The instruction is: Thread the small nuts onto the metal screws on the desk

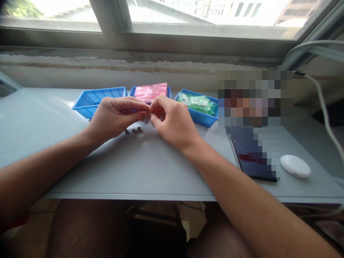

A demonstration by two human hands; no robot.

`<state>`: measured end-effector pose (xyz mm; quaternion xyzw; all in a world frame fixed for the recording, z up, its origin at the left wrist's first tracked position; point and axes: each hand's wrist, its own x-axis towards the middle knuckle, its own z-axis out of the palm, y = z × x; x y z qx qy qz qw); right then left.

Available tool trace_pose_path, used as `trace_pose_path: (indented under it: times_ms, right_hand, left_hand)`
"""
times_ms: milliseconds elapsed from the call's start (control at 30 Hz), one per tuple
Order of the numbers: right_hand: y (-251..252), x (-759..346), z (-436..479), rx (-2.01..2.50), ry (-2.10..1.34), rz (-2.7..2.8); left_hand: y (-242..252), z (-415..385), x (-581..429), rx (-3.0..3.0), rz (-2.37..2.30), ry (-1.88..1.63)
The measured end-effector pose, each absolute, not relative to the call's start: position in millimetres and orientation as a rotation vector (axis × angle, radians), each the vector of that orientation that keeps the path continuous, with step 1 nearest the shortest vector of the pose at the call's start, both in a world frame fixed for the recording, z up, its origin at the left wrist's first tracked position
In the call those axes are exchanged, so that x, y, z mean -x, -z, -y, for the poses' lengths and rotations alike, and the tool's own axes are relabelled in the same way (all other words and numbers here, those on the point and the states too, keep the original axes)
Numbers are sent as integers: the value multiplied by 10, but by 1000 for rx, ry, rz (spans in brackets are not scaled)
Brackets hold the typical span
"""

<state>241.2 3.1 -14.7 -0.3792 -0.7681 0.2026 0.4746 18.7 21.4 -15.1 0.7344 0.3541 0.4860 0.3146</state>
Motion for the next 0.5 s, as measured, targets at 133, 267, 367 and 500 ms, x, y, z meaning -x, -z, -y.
trace_pose_path:
  times_ms: [133,267,367,500]
  right_hand:
    - [163,-2411,-38,940,-510,1861]
    - [160,-2408,-29,951,-480,1885]
    - [150,-2412,-22,942,-463,1862]
    - [130,-2420,-20,943,-449,1816]
  left_hand:
    - [153,-206,-216,-1845,-890,-1244]
    - [122,-187,-238,-1765,-862,-1235]
    - [77,-169,-222,-1814,-973,-1207]
    - [45,-149,-180,-1916,-1054,-1063]
